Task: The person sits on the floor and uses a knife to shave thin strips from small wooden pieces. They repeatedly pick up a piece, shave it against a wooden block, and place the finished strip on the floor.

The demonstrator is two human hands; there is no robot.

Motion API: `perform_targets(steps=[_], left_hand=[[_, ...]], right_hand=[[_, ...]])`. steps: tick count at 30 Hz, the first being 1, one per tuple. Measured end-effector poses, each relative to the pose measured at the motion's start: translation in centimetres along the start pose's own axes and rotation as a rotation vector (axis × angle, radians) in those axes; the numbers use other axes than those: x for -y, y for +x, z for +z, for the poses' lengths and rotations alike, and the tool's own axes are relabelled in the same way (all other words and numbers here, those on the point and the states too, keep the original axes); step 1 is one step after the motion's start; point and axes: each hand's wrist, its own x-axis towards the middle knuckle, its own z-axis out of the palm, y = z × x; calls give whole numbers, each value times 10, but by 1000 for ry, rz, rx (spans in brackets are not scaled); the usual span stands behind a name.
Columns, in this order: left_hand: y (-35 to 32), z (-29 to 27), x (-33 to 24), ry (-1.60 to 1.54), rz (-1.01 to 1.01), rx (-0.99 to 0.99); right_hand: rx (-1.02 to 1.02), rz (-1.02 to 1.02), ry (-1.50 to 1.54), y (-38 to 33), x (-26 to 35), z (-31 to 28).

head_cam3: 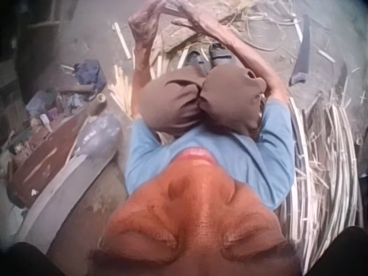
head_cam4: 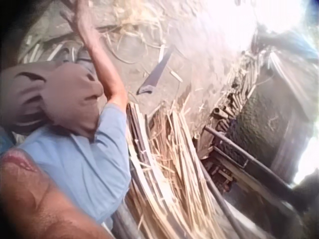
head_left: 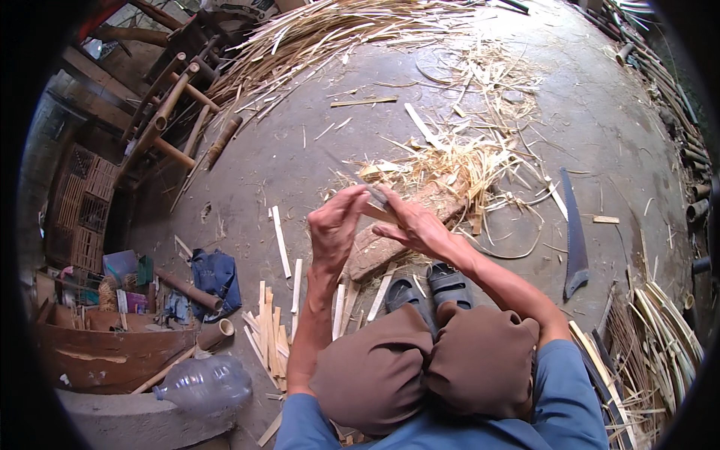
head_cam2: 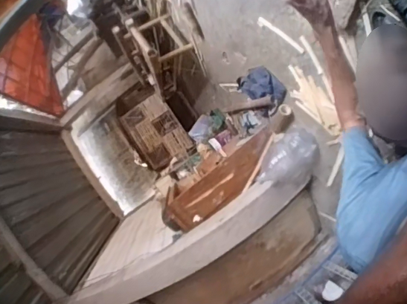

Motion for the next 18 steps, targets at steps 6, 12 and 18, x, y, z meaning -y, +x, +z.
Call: perform_targets(steps=[6,12,18], left_hand=[[-44,-8,48,-79,-446,-336],[-53,-10,31,-473,-696,-288],[-57,6,22,120,-536,-224]], right_hand=[[151,367,324,-61,24,26],[141,353,333,-61,35,44],[119,180,375,-52,61,40]])
